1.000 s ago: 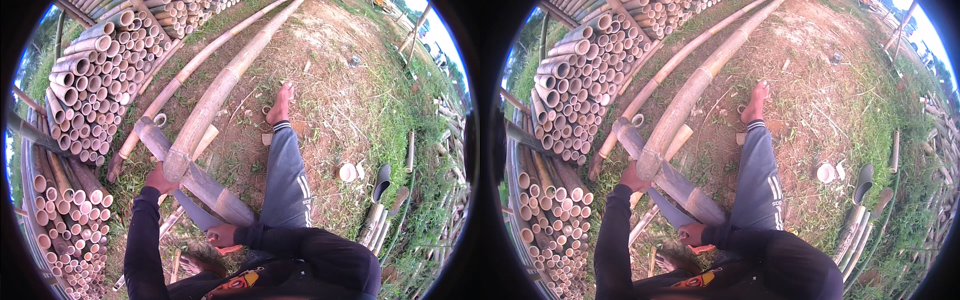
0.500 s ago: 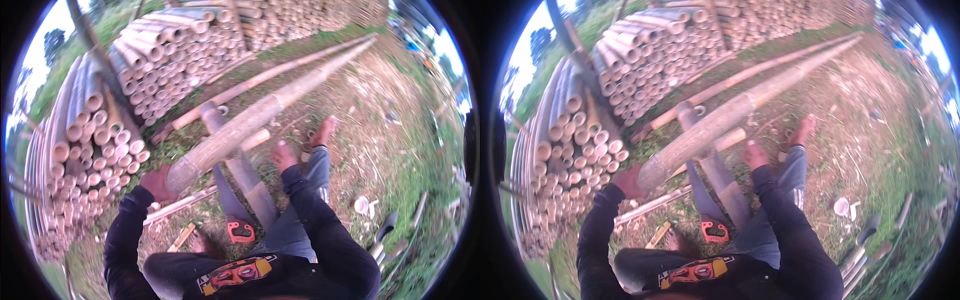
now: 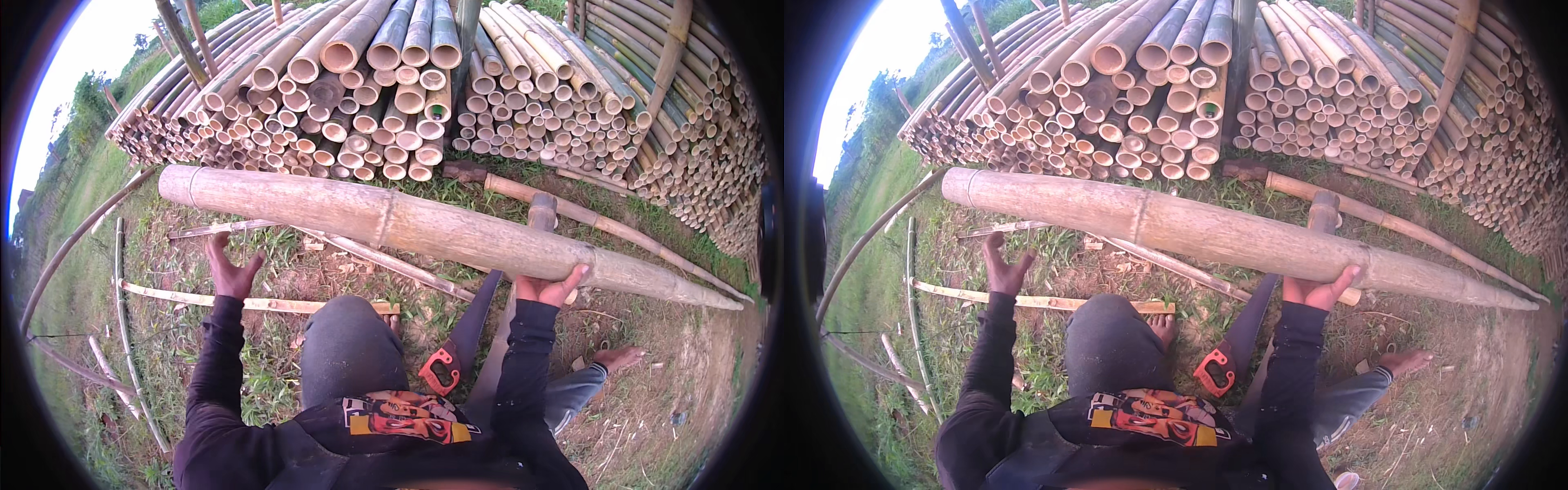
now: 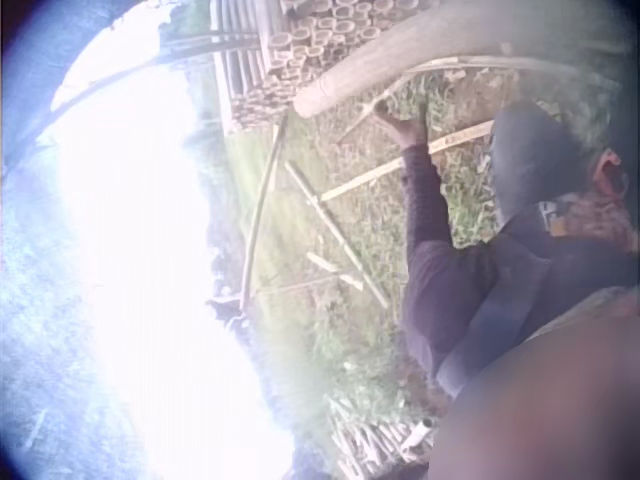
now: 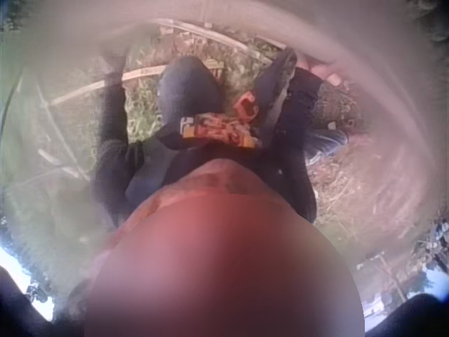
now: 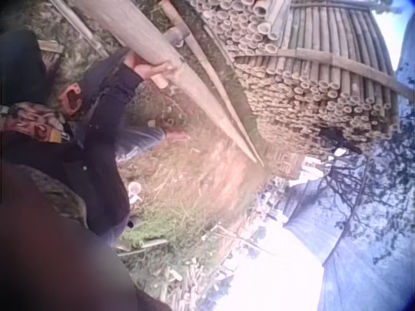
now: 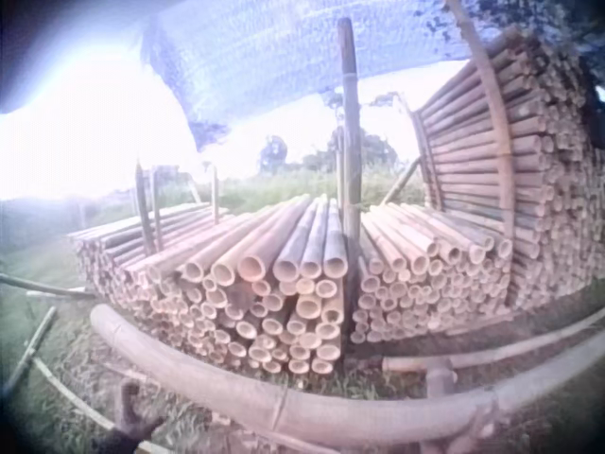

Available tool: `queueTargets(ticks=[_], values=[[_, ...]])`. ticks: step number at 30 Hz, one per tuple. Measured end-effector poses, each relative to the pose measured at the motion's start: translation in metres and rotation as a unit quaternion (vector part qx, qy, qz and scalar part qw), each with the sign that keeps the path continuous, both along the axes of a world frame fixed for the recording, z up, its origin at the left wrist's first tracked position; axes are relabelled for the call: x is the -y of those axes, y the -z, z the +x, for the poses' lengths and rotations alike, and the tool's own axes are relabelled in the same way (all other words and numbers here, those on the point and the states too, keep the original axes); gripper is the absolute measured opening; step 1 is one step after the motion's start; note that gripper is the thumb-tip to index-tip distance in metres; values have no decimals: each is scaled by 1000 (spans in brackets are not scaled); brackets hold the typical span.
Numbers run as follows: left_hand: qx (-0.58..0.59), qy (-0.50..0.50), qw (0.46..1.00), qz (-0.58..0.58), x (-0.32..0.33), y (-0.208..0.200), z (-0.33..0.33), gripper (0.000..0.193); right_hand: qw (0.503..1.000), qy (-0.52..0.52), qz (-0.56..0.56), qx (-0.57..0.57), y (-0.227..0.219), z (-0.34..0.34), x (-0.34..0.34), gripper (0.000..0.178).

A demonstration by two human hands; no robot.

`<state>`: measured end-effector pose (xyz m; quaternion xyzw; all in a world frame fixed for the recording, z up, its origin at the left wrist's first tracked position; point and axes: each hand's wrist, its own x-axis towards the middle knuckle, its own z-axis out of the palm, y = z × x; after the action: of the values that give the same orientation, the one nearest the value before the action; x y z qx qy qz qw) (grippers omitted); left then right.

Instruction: The person sits on the ground and uses a hand saw to cut long bamboo poles into shorter sections. They position each pole on a wooden support, saw through it, and then move the cut piece aside before repeating the process with another pole.

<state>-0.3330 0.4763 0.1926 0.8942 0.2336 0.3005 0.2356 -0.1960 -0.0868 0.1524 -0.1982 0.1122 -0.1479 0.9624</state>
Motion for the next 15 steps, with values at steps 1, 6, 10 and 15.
queueTargets(ticks=[1,6,10,15], values=[[-72,145,940,-302,37,30,8,108,995,-83,37,47,1,-7,-36,93],[106,393,583,-703,127,94,98,105,860,-501,-89,35,11,-49,-152,107],[272,255,640,-671,45,89,99,99,956,-256,-38,-141,18,-81,-56,120],[311,96,693,-643,-68,110,77,105,992,-3,11,-127,58,-36,29,107]])
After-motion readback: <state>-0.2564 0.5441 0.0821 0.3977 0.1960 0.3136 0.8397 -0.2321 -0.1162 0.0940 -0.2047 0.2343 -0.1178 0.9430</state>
